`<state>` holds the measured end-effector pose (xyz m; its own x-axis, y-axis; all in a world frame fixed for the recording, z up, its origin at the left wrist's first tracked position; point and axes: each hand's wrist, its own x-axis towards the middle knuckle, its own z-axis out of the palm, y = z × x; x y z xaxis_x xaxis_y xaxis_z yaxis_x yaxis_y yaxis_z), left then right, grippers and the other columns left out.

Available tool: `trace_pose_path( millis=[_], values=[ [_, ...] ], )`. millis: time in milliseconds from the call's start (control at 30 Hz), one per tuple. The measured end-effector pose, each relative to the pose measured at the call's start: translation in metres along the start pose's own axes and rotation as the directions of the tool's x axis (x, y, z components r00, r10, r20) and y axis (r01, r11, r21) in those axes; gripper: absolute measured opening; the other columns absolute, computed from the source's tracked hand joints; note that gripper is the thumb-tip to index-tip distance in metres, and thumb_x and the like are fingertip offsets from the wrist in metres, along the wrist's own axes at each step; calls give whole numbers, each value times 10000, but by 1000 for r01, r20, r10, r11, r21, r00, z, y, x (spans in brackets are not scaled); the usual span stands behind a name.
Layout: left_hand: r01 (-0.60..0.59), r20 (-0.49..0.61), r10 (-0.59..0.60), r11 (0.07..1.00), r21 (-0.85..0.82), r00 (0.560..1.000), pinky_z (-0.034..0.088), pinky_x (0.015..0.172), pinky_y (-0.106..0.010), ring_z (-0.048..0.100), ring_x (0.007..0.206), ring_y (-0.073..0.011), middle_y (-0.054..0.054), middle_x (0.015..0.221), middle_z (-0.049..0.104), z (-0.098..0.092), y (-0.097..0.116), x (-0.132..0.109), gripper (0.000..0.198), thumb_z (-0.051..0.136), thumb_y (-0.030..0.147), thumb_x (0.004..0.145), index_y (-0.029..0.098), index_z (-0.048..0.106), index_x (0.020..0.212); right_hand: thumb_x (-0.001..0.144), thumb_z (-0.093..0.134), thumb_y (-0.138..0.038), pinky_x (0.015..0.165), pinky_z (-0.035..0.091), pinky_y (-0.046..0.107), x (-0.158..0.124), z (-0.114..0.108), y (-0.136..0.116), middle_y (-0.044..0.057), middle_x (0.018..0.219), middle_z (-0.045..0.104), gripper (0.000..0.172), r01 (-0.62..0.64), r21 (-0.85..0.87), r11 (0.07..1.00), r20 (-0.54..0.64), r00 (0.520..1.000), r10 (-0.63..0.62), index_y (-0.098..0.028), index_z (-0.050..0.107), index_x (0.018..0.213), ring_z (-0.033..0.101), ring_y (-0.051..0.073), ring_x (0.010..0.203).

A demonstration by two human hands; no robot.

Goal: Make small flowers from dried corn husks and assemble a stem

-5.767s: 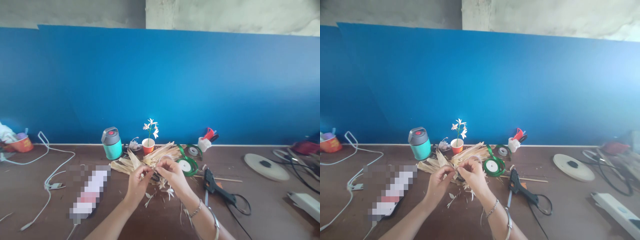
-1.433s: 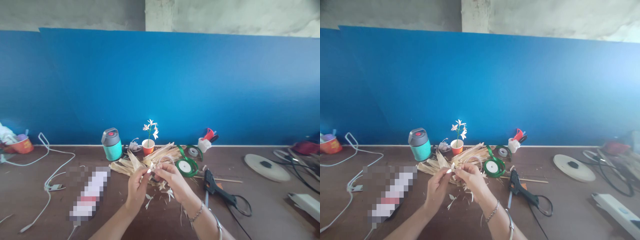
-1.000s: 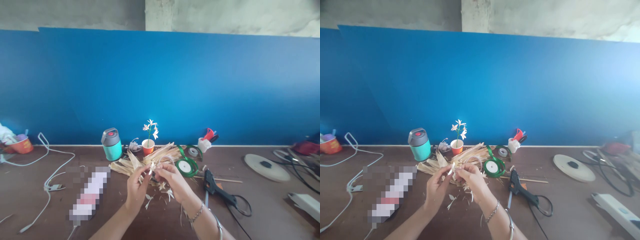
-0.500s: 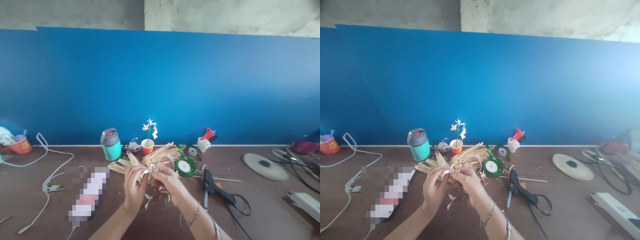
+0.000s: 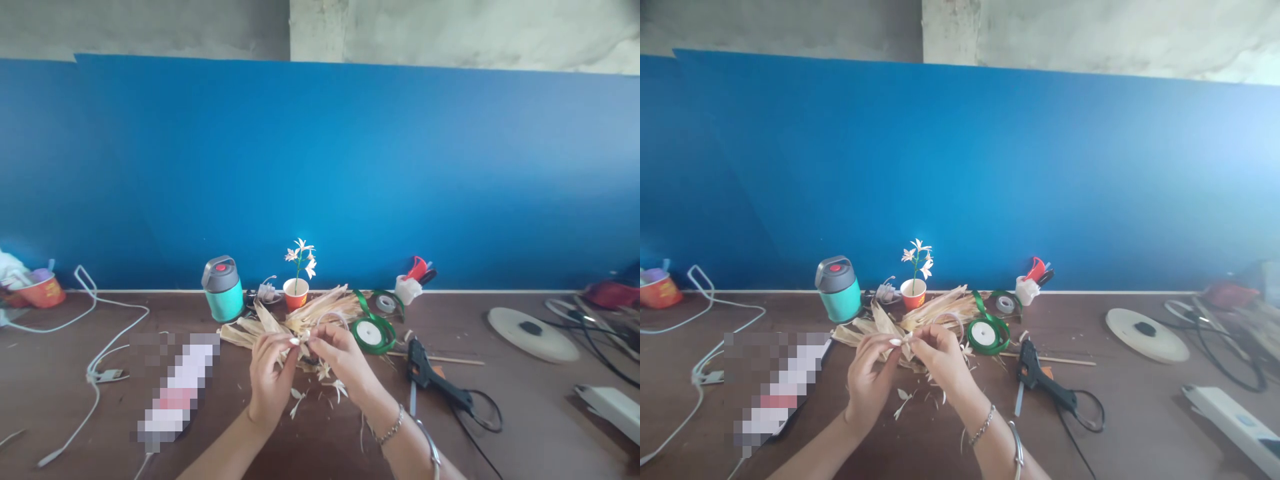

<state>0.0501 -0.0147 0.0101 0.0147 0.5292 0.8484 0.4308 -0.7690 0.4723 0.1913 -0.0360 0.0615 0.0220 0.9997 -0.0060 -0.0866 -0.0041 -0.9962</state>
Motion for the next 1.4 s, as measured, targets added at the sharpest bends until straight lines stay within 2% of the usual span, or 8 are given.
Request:
trace_pose_path(
  millis=[100, 233, 467, 700, 933, 1067, 1167, 1400],
  values=[
    [-9, 30, 9, 1000, -17, 1000, 465, 736, -308, 604, 770, -164, -12, 792, 669, 0, 1, 1, 107, 600, 103, 803, 210, 602, 814, 647, 658, -287, 510, 318, 223, 1, -2, 2, -23, 598, 534, 143, 45, -77, 996, 5, 999, -44, -162, 606, 693, 429, 100, 558],
    [-15, 60, 19, 998, -63, 998, 464, 732, -307, 600, 768, -166, -14, 784, 666, 0, 2, 1, 108, 589, 99, 809, 205, 605, 815, 645, 641, -273, 481, 299, 214, 0, -5, -2, -41, 533, 491, 139, -6, -118, 993, 52, 999, 12, -159, 563, 623, 400, 82, 503],
    [-28, 79, 34, 997, -72, 996, 447, 734, -302, 591, 763, -164, -10, 760, 652, -2, 6, 3, 124, 557, 92, 823, 202, 588, 776, 653, 669, -340, 514, 328, 223, -2, -6, -8, -13, 527, 553, 221, -79, 18, 997, 163, 984, 75, -152, 578, 582, 448, 89, 507],
    [-38, 101, 42, 998, -42, 994, 429, 745, -305, 587, 763, -166, -12, 755, 647, -2, 6, 4, 137, 544, 95, 829, 201, 571, 746, 629, 704, -355, 502, 312, 226, -2, -3, -5, -4, 514, 554, 253, -154, 80, 985, 142, 980, 142, -140, 594, 551, 437, 81, 488],
    [-12, 129, 15, 1000, -26, 992, 431, 740, -304, 591, 752, -166, -14, 741, 640, -2, 5, 4, 151, 523, 129, 847, 200, 566, 720, 594, 705, -302, 534, 345, 221, 0, -6, 1, -11, 537, 565, 193, -210, 152, 966, 154, 970, 187, -141, 602, 570, 482, 88, 520],
    [25, 110, -25, 1000, -1, 994, 443, 731, -300, 596, 758, -169, -17, 760, 642, 0, 1, 2, 90, 546, 163, 843, 200, 582, 768, 639, 707, -355, 523, 342, 216, 1, -12, -2, -10, 588, 591, 232, -190, 87, 978, 165, 971, 174, -149, 605, 606, 497, 89, 539],
    [21, 85, -23, 999, 32, 996, 440, 731, -299, 591, 761, -168, -14, 756, 638, 0, -1, 1, 85, 555, 158, 834, 200, 573, 762, 665, 698, -399, 521, 337, 215, 0, -13, -1, 1, 604, 609, 270, -222, 14, 975, 210, 954, 214, -144, 619, 622, 512, 94, 556],
    [50, 70, -53, 998, 45, 996, 437, 719, -294, 586, 746, -168, -8, 739, 624, 1, 1, 1, 98, 531, 165, 836, 205, 570, 755, 597, 752, -371, 510, 307, 212, 1, -6, 6, 4, 563, 625, 289, -258, 9, 966, 235, 940, 249, -140, 577, 591, 499, 81, 515]
  ],
)
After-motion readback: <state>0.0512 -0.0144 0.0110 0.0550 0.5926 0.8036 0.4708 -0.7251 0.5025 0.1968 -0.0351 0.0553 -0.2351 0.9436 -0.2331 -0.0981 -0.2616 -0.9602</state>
